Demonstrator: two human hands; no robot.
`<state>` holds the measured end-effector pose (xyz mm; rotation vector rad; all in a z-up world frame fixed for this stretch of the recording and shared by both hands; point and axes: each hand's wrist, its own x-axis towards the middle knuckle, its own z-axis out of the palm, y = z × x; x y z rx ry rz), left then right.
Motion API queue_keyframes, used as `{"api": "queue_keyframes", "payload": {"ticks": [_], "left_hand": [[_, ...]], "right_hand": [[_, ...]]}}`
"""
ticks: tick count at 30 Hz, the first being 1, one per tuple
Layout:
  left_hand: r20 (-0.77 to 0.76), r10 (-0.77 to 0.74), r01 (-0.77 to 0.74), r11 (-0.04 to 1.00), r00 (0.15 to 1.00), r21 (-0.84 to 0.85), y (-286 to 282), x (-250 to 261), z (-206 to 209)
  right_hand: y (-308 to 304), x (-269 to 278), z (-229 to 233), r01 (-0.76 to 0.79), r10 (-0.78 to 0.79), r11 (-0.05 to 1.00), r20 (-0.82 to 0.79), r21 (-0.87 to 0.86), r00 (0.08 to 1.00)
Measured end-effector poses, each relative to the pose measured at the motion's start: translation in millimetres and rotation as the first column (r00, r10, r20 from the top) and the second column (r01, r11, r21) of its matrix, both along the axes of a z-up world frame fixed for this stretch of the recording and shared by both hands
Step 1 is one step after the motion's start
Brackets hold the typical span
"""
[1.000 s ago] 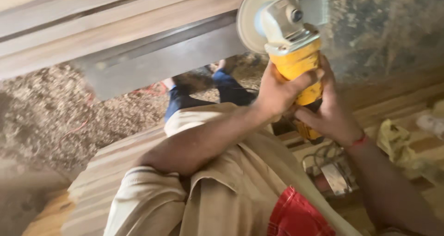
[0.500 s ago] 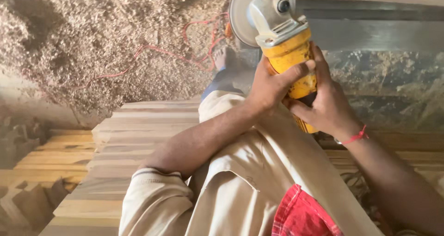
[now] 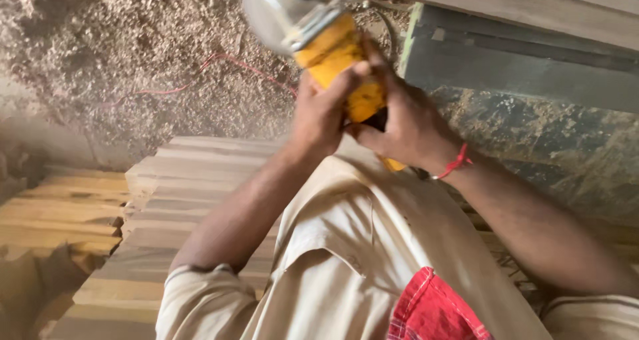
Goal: The person uses a yellow angle grinder to smooth the surface of a long wooden plank resting on a workbench. They move the tool back and forth along the length of the wood, generating sawdust, and briefly inspect the plank during the process.
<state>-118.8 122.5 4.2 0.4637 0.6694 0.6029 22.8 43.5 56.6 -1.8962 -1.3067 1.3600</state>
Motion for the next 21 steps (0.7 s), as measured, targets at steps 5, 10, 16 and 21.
{"api": "queue_keyframes", "payload": {"ticks": [5,10,16,21], "left_hand": [[0.021,-0.023,0.024,0.999,1.0,-0.047,-2.2,-1.9,21.4],[0.058,-0.08,0.084,0.994,0.995,-0.069,-26.2,25.4,18.5],[0.023,-0.246,0.247,0.965,0.969,-0.083,-63.9,55.8,11.1],[-0.035,-0.345,0.34,0.934,0.938,-0.109,-105.9,92.3,1.6]], "right_hand": [[-12.2,10.9,4.6,-0.011,0.042,0.945,-0.089,0.326,0.995],[-50.6,27.1,-0.2,0.103,-0.078,0.976,-0.133,0.194,0.988],[-106.2,49.6,-5.0,0.182,-0.161,0.964,-0.118,0.196,0.98],[-154.3,69.4,-4.6,0.273,-0.253,0.95,-0.134,0.154,0.958]]}}
